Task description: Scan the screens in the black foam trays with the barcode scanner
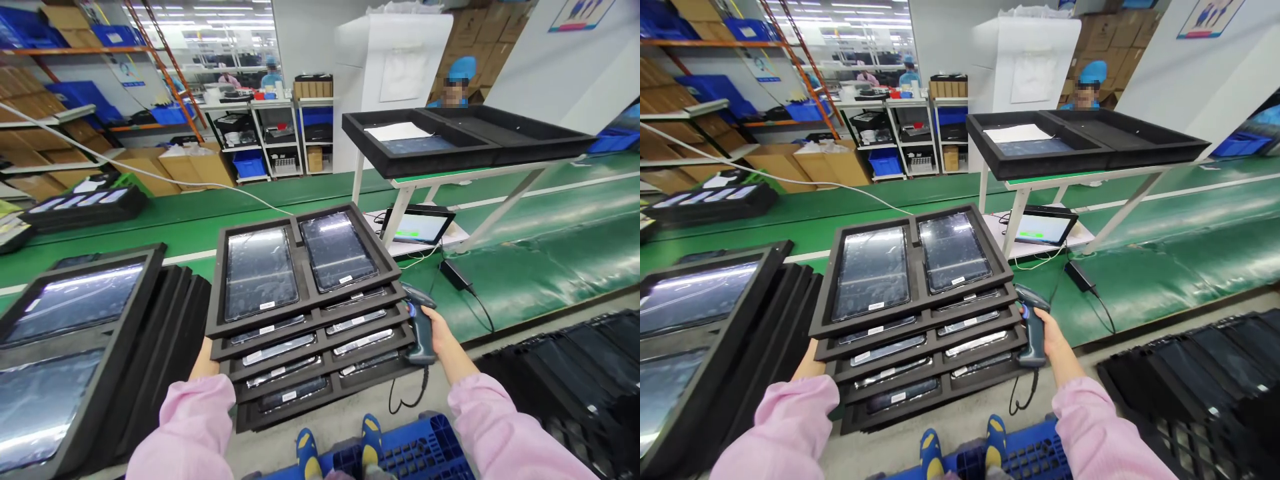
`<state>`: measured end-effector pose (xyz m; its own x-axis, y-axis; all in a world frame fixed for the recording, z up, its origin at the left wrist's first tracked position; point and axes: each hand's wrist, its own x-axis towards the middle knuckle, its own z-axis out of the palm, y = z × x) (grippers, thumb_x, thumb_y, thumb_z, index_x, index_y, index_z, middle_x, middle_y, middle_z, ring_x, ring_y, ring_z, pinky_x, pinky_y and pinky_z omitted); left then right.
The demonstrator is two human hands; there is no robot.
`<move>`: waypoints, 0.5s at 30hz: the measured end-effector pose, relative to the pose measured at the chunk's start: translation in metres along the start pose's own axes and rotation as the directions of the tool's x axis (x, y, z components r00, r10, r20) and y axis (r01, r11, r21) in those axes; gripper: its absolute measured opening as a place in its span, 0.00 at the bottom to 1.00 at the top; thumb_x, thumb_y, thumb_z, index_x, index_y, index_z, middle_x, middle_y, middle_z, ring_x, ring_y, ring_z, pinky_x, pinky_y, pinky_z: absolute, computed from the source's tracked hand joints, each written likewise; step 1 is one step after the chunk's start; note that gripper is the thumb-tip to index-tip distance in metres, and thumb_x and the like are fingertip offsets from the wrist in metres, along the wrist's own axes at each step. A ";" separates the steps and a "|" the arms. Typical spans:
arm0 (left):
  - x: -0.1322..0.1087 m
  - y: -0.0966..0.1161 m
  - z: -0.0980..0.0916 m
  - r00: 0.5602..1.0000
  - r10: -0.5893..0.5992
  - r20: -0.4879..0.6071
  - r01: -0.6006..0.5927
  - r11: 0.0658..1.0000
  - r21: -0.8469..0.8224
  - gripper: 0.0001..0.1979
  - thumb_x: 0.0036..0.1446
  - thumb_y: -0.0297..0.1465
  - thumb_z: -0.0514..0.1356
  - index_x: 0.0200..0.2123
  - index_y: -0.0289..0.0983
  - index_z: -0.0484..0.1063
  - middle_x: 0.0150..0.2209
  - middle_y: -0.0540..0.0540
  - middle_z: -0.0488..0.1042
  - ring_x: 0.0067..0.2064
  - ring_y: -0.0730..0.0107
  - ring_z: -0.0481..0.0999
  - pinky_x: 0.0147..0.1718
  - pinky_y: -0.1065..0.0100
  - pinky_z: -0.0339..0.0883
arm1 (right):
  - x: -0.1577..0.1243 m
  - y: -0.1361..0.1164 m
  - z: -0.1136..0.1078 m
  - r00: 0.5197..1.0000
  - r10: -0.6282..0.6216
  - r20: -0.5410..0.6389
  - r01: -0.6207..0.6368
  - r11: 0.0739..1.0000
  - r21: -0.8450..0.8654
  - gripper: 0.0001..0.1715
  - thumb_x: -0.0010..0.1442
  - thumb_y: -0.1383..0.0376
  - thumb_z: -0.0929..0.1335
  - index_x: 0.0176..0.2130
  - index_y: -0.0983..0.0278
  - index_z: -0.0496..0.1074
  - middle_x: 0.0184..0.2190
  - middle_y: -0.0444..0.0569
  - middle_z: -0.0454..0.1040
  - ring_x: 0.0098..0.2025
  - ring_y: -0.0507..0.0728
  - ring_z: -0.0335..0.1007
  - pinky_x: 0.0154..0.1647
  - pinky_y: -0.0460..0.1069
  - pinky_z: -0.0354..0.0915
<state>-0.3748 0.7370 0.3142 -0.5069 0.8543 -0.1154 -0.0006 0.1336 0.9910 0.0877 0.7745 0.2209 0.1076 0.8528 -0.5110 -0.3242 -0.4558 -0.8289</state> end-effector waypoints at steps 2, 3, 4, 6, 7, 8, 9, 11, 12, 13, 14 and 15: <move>-0.001 -0.009 -0.001 0.999 -0.029 0.030 0.031 0.998 -0.056 0.26 0.49 0.49 0.59 0.48 0.42 0.70 0.43 0.43 0.76 0.58 0.49 0.65 0.53 0.53 0.65 | 0.004 0.006 -0.005 1.000 0.012 -0.011 -0.012 1.000 0.003 0.32 0.45 0.49 0.64 0.44 0.66 0.73 0.23 0.54 0.74 0.28 0.65 0.71 0.30 0.58 0.68; 0.001 -0.011 0.000 0.997 -0.067 0.039 0.070 0.994 -0.089 0.26 0.51 0.50 0.57 0.49 0.43 0.70 0.43 0.43 0.76 0.56 0.50 0.68 0.51 0.53 0.68 | 0.005 0.009 -0.008 1.000 0.015 -0.016 -0.015 1.000 0.001 0.32 0.45 0.49 0.64 0.45 0.65 0.73 0.24 0.54 0.74 0.28 0.65 0.71 0.31 0.58 0.68; 0.004 -0.012 0.001 0.993 -0.110 0.036 0.113 0.987 -0.114 0.27 0.52 0.52 0.55 0.50 0.42 0.69 0.42 0.44 0.76 0.54 0.50 0.70 0.48 0.53 0.70 | 0.006 0.012 -0.011 1.000 0.013 -0.023 -0.013 1.000 -0.006 0.33 0.45 0.49 0.64 0.45 0.65 0.72 0.24 0.54 0.74 0.28 0.65 0.71 0.31 0.59 0.69; 0.015 -0.009 0.007 0.982 -0.188 0.000 0.186 0.974 -0.128 0.28 0.54 0.52 0.53 0.50 0.41 0.70 0.41 0.44 0.76 0.51 0.51 0.72 0.45 0.55 0.72 | 0.007 0.015 -0.016 0.999 -0.014 -0.031 0.013 0.999 -0.033 0.34 0.45 0.48 0.64 0.46 0.65 0.72 0.25 0.54 0.74 0.30 0.66 0.72 0.33 0.59 0.69; 0.021 -0.007 0.010 0.977 -0.213 -0.027 0.209 0.971 -0.116 0.28 0.54 0.52 0.52 0.50 0.40 0.70 0.40 0.44 0.76 0.50 0.51 0.72 0.44 0.56 0.73 | 0.007 0.015 -0.017 0.999 -0.035 -0.029 0.033 0.998 -0.051 0.34 0.45 0.47 0.64 0.46 0.65 0.72 0.26 0.54 0.74 0.31 0.66 0.72 0.33 0.60 0.69; 0.027 -0.005 0.013 0.972 -0.230 -0.052 0.224 0.969 -0.103 0.28 0.55 0.52 0.52 0.50 0.40 0.70 0.39 0.44 0.76 0.50 0.51 0.73 0.43 0.56 0.73 | 0.008 0.013 -0.019 0.998 -0.053 -0.021 0.051 0.996 -0.069 0.34 0.45 0.47 0.64 0.45 0.65 0.72 0.26 0.55 0.75 0.32 0.67 0.72 0.34 0.60 0.69; 0.032 -0.003 0.016 0.969 -0.237 -0.069 0.230 0.968 -0.096 0.27 0.56 0.52 0.51 0.49 0.39 0.70 0.39 0.45 0.76 0.49 0.52 0.73 0.42 0.57 0.73 | 0.009 0.011 -0.019 0.998 -0.064 -0.011 0.063 0.994 -0.084 0.34 0.44 0.47 0.64 0.44 0.65 0.72 0.27 0.55 0.74 0.32 0.67 0.72 0.34 0.60 0.70; 0.038 -0.002 0.019 0.964 -0.245 -0.105 0.236 0.967 -0.097 0.25 0.58 0.49 0.51 0.49 0.39 0.70 0.38 0.46 0.76 0.48 0.53 0.74 0.42 0.59 0.74 | 0.013 0.003 -0.017 0.998 -0.063 0.001 0.063 0.993 -0.096 0.32 0.43 0.47 0.64 0.41 0.64 0.73 0.27 0.55 0.74 0.33 0.67 0.72 0.34 0.60 0.70; 0.038 -0.004 0.019 0.963 -0.245 -0.114 0.233 0.967 -0.103 0.23 0.59 0.47 0.51 0.49 0.39 0.70 0.37 0.46 0.76 0.48 0.54 0.74 0.42 0.60 0.74 | 0.017 -0.001 -0.015 0.998 -0.057 0.000 0.057 0.994 -0.096 0.30 0.42 0.47 0.64 0.40 0.64 0.73 0.27 0.55 0.74 0.33 0.67 0.72 0.34 0.60 0.69; 0.037 -0.005 0.019 0.962 -0.243 -0.126 0.231 0.967 -0.105 0.22 0.59 0.46 0.51 0.48 0.39 0.70 0.37 0.47 0.76 0.47 0.55 0.74 0.42 0.60 0.74 | 0.020 -0.005 -0.013 0.999 -0.051 -0.006 0.051 0.995 -0.091 0.29 0.42 0.48 0.64 0.38 0.64 0.73 0.26 0.55 0.74 0.33 0.67 0.72 0.34 0.60 0.69; 0.036 -0.007 0.018 0.963 -0.234 -0.137 0.223 0.970 -0.092 0.21 0.59 0.45 0.51 0.48 0.39 0.70 0.36 0.47 0.76 0.46 0.56 0.75 0.42 0.61 0.74 | 0.025 -0.010 -0.010 0.999 -0.047 -0.014 0.046 0.996 -0.082 0.28 0.42 0.48 0.64 0.37 0.64 0.72 0.26 0.55 0.74 0.33 0.67 0.72 0.33 0.60 0.69; 0.035 -0.008 0.018 0.965 -0.220 -0.144 0.212 0.975 -0.069 0.21 0.59 0.45 0.51 0.48 0.39 0.70 0.35 0.47 0.76 0.46 0.57 0.75 0.42 0.61 0.74 | 0.029 -0.013 -0.007 0.999 -0.043 -0.023 0.042 0.997 -0.071 0.27 0.42 0.48 0.64 0.36 0.63 0.72 0.26 0.55 0.74 0.33 0.67 0.72 0.33 0.59 0.69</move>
<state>-0.3771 0.7750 0.3006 -0.6131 0.7225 -0.3194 -0.1677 0.2761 0.9464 0.1017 0.8036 0.2151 0.1430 0.8658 -0.4796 -0.2520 -0.4367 -0.8636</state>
